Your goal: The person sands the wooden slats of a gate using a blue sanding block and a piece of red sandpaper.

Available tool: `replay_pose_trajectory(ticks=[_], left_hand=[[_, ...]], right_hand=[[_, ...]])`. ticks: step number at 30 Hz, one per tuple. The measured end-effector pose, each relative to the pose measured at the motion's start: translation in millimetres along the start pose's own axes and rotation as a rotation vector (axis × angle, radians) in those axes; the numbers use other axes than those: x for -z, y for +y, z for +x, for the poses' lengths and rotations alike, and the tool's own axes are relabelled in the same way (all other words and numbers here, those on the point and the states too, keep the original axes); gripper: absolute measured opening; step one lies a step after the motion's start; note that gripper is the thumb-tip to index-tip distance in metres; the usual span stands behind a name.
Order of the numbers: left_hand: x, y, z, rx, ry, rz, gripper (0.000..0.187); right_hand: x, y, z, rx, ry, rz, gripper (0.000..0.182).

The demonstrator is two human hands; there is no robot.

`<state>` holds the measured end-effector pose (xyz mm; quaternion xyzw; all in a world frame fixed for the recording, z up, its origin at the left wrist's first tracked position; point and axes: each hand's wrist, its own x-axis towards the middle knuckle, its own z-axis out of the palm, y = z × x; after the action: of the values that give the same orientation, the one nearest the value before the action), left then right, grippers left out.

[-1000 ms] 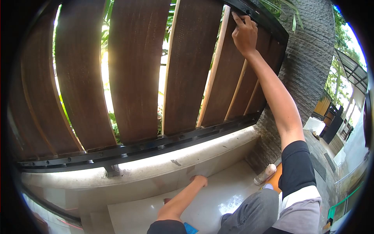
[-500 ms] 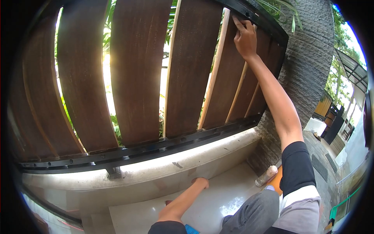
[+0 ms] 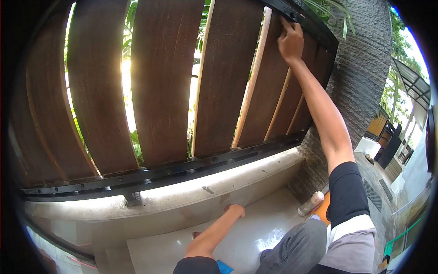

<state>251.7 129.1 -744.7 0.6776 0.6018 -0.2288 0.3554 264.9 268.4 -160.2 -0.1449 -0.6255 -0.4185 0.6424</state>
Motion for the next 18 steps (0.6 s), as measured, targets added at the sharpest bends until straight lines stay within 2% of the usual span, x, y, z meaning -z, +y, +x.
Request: replay_pose_trajectory(ticks=[1,2,4,5,7,8,10,14,16,18], left_hand=[[4.6,-0.9,-0.7,0.002,-0.019,0.007,0.044],[5.9,-1.9,-2.0,0.002,-0.019,0.007,0.044],[9.3,-1.5,-10.5,0.014,0.014,-0.017,0.044],[4.9,-2.3,-4.0,0.012,0.01,-0.016,0.044],[6.5,-3.8,5.9,0.003,-0.005,0.022,0.044],[6.1,-3.8,10.0,0.004,-0.002,0.022,0.044],[10.0,1.1,-5.2,0.005,0.028,-0.039,0.044],[10.1,4.7,-7.3,-0.004,0.013,-0.011,0.044],[8.7,5.7,-3.6,-0.006,0.028,-0.011,0.044],[6.8,3.9,-0.1,-0.002,-0.012,0.024,0.044]], right_hand=[[-1.8,2.1,2.9,-0.087,0.01,-0.036,0.047],[-1.7,4.2,1.8,-0.086,0.01,-0.037,0.047],[3.9,-0.3,3.4,0.099,-0.022,0.041,0.047],[4.3,2.0,0.5,0.097,-0.026,0.04,0.047],[2.2,8.6,1.8,-0.091,-0.038,-0.022,0.047],[1.3,11.1,0.3,-0.091,-0.035,-0.022,0.047],[4.6,4.2,-1.3,0.069,-0.061,0.045,0.047],[-2.9,2.5,-0.9,-0.041,0.011,-0.052,0.044],[1.9,-10.2,1.1,0.065,-0.06,0.116,0.042],[0.5,-22.5,-1.9,-0.021,-0.039,0.125,0.041]])
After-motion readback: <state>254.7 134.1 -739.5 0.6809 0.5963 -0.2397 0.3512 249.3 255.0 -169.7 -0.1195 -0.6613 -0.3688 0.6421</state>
